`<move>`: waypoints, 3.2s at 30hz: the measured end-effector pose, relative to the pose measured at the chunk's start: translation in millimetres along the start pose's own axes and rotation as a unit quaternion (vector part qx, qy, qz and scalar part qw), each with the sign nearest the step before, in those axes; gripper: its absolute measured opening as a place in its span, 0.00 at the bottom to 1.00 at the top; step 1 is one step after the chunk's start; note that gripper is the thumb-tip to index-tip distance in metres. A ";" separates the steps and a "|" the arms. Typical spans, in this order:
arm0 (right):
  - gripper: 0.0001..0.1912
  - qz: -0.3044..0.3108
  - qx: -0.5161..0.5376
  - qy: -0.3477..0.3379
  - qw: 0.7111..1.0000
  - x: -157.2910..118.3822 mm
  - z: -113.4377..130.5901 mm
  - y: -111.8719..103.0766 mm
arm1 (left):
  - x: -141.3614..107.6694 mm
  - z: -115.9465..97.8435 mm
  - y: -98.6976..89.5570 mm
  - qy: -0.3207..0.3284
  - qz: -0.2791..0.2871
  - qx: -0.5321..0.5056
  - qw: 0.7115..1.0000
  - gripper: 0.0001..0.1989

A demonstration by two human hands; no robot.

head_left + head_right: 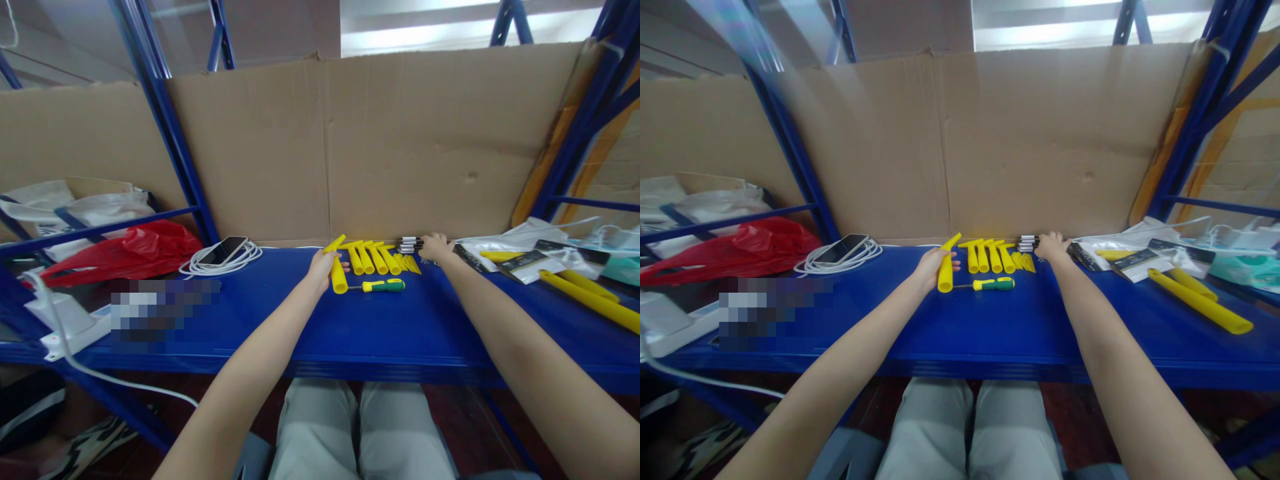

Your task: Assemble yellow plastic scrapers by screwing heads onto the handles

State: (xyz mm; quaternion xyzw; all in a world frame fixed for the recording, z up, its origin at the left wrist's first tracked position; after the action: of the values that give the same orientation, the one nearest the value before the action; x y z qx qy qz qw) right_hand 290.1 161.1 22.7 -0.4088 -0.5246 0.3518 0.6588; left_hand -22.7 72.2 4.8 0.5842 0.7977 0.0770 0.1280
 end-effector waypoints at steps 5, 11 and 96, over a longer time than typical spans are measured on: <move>0.27 0.006 -0.001 0.016 1.000 -7.1 0.6 -6.3 | -0.4 -1.1 0.1 0.005 0.001 0.003 1.000 0.15; 0.23 -0.034 0.003 -0.073 0.997 -12.9 20.0 -26.2 | 2.5 0.4 -2.4 0.004 -0.011 0.017 1.000 0.13; 0.10 -0.059 0.187 -0.274 0.942 -100.8 92.2 -60.3 | -12.8 2.7 14.0 0.023 0.085 0.168 0.982 0.08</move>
State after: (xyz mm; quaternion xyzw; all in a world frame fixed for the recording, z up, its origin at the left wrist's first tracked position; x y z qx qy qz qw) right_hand 181.5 61.5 47.3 -0.1345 -0.6324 0.5027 0.5739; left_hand -5.5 64.2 7.5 0.6615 0.7492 -0.0338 0.0031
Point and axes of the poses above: each hand's wrist, its own x-axis towards the middle knuckle, its own y-axis out of the palm, z = x × y, the point moved 9 cm from there along x, towards the middle knuckle, and after that the axes turned 7 degrees about -z, right-handed, at the moved point
